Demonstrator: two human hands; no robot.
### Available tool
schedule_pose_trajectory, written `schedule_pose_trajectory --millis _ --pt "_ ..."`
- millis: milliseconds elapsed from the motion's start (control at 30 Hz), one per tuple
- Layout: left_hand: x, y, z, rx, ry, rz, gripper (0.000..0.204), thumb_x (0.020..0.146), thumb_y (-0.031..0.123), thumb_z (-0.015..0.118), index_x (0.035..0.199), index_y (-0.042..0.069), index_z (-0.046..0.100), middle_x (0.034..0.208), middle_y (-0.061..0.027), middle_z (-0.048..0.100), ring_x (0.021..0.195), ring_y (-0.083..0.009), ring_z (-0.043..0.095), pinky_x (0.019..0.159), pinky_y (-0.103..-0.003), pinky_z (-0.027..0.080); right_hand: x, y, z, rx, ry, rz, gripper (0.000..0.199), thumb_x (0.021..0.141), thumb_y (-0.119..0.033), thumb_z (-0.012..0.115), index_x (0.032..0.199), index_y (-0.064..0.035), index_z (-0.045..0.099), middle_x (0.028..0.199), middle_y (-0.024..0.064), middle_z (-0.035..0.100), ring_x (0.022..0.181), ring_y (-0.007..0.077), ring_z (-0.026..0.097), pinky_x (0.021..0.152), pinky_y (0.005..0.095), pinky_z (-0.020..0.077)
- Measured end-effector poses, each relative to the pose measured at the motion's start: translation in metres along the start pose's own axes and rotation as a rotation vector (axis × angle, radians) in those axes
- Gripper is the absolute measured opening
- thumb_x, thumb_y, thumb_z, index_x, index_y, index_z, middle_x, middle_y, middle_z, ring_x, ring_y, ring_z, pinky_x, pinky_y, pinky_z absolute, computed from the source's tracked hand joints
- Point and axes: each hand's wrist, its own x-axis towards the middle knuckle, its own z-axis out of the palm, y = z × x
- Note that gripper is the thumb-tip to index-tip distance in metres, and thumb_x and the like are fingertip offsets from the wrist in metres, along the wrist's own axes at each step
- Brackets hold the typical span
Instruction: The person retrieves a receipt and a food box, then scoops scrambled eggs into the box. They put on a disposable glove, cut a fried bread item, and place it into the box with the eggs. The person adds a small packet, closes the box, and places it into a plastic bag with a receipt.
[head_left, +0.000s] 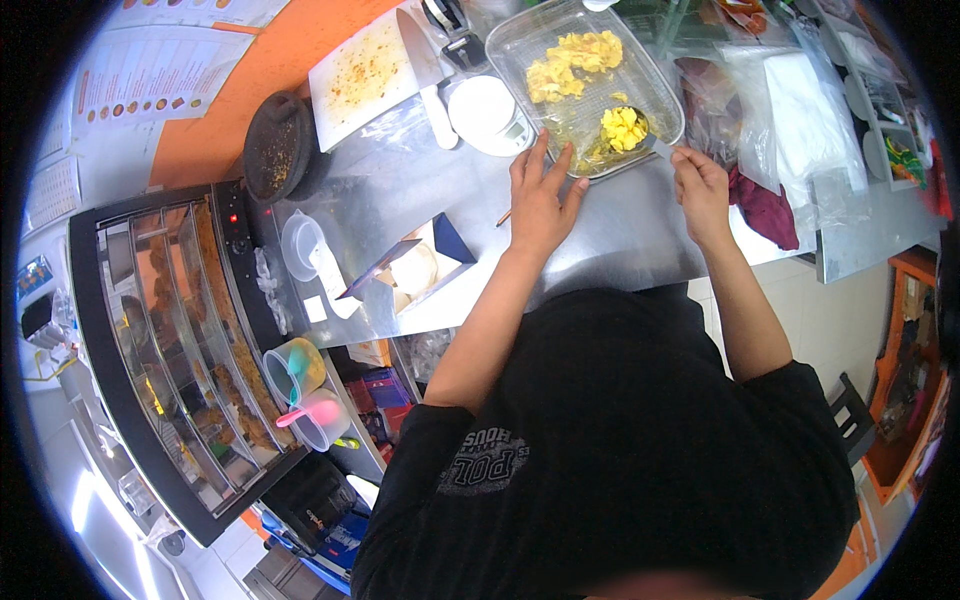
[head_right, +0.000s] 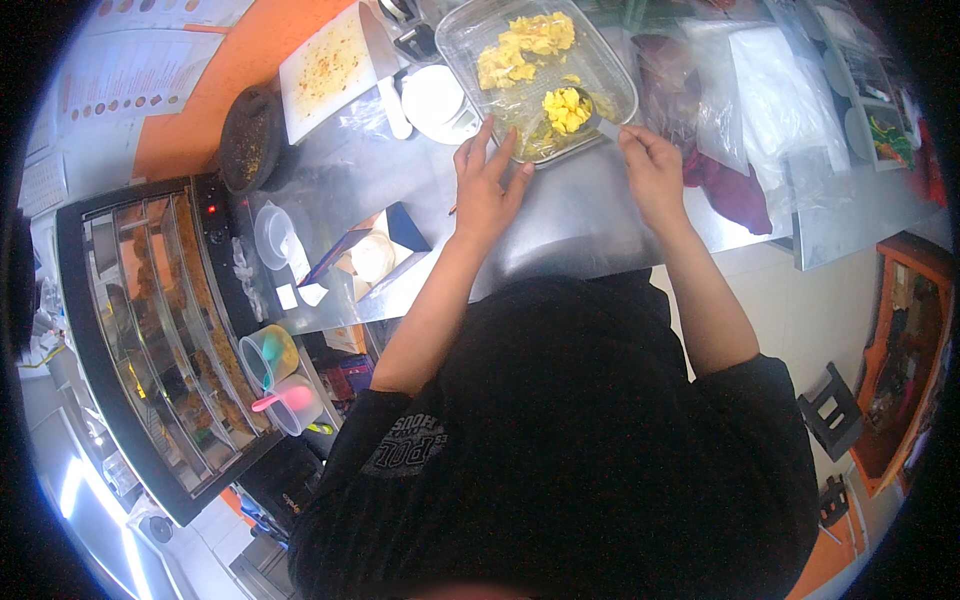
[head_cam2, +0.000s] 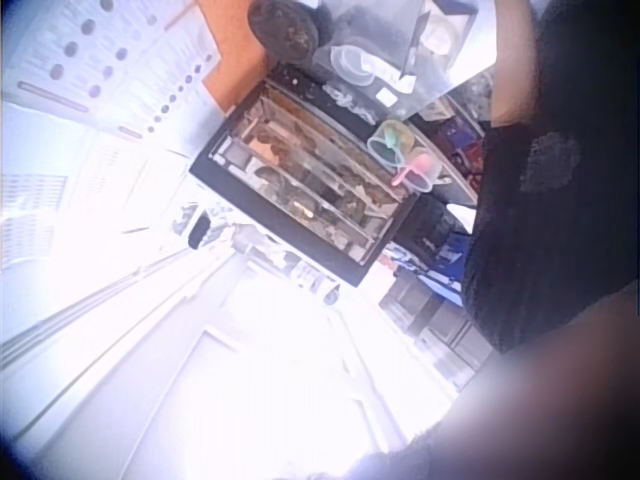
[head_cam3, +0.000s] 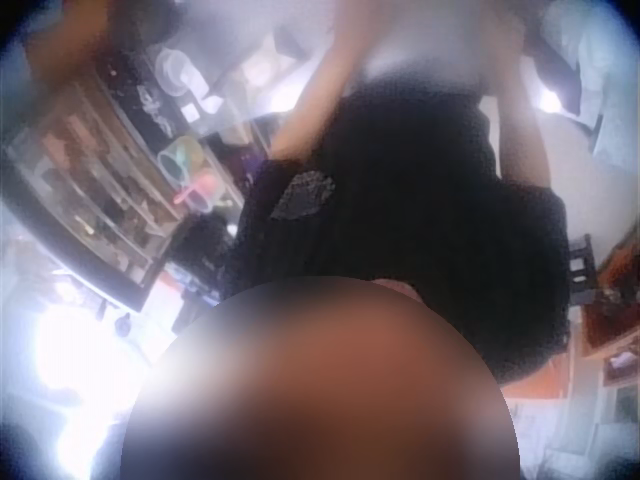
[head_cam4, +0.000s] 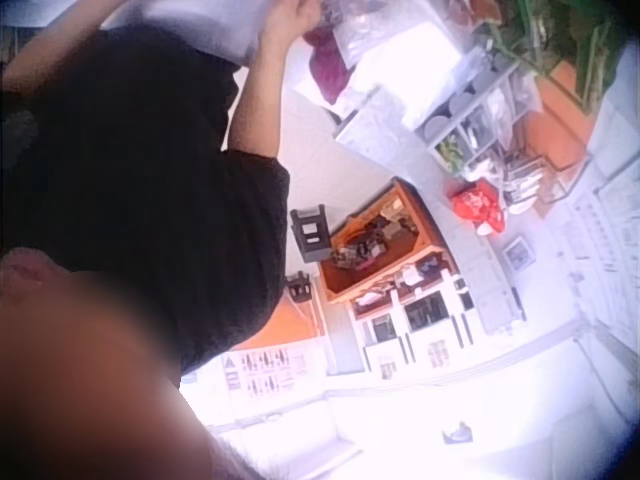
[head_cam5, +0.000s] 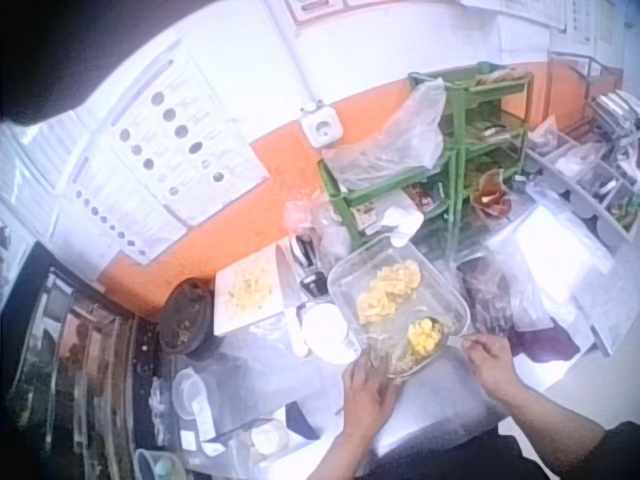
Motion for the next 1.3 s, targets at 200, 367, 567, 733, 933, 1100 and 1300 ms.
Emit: schedule_pose_trajectory --millis 200,367,567,733,933,1100,1300 --pt "-0.008 0.005 -0.013 -0.063 0.020 -0.003 0.053 0.092 0.026 0.077 0.140 0.007 0.065 0.161 -0.0217 0.041 0.135 -0.0430 0.043 0.114 -0.049 0.039 -0.001 -0.005 0.007 0.022 0.014 -0.037 0.023 0.105 -0.016 0.063 0.118 0.0008 0.071 0.070 -0.0107 0.046 0.054 -0.0002 0.034 0.047 0.0208 0.0246" --pt "-0.042 -0.003 -0.041 -0.135 0.066 -0.020 0.050 0.093 0.022 0.076 0.140 0.005 0.065 0.160 -0.0211 0.044 0.133 -0.0399 0.048 0.110 -0.047 0.042 0.003 0.000 0.011 -0.261 0.120 -0.315 0.023 0.105 -0.016 0.064 0.118 0.0013 0.070 0.069 -0.0104 0.046 0.054 -0.0005 0.035 0.048 0.0208 0.0252" --pt "-0.092 -0.015 -0.079 -0.158 0.124 -0.124 0.047 0.096 0.018 0.073 0.140 0.002 0.064 0.156 -0.0222 0.048 0.127 -0.0360 0.057 0.109 -0.045 0.045 0.002 -0.004 0.008 -0.026 0.102 -0.081 0.023 0.104 -0.015 0.063 0.117 0.0024 0.069 0.068 -0.0086 0.046 0.052 0.0021 0.034 0.047 0.0227 0.0253" --pt "-0.126 -0.018 -0.112 -0.283 0.172 -0.190 0.045 0.097 0.014 0.072 0.138 -0.003 0.063 0.153 -0.0243 0.051 0.126 -0.0346 0.061 0.110 -0.045 0.046 -0.007 -0.015 0.008 0.322 0.117 0.125 0.024 0.101 -0.011 0.062 0.119 0.0043 0.065 0.068 -0.0077 0.041 0.053 0.0034 0.035 0.047 0.0231 0.0248" --pt "-0.188 -0.047 -0.165 -0.164 0.565 -0.218 0.024 0.096 0.000 0.066 0.120 -0.003 0.070 0.110 -0.0184 0.075 0.098 -0.0273 0.071 0.089 -0.036 0.057 -0.029 -0.030 0.018 0.304 0.095 0.054 0.024 0.100 -0.011 0.063 0.118 0.0054 0.063 0.069 -0.0073 0.042 0.055 0.0027 0.035 0.048 0.0229 0.0237" --pt "-0.237 -0.101 -0.193 0.091 0.730 -0.442 0.020 0.094 0.004 0.071 0.113 -0.001 0.072 0.114 -0.0156 0.070 0.107 -0.0282 0.067 0.085 -0.035 0.054 -0.069 -0.040 0.058 0.228 -0.055 0.068 0.020 0.101 -0.012 0.063 0.114 0.0033 0.064 0.069 -0.0082 0.042 0.054 0.0017 0.034 0.048 0.0223 0.0239" --pt "-0.231 -0.152 -0.178 -0.287 0.478 -0.775 0.048 0.085 0.019 0.083 0.126 0.001 0.065 0.125 -0.0171 0.065 0.100 -0.0280 0.070 0.081 -0.039 0.060 -0.131 -0.027 0.144 0.105 -0.277 0.315 0.018 0.102 -0.012 0.062 0.115 -0.0007 0.065 0.066 -0.0081 0.039 0.051 0.0035 0.030 0.046 0.0236 0.0225"
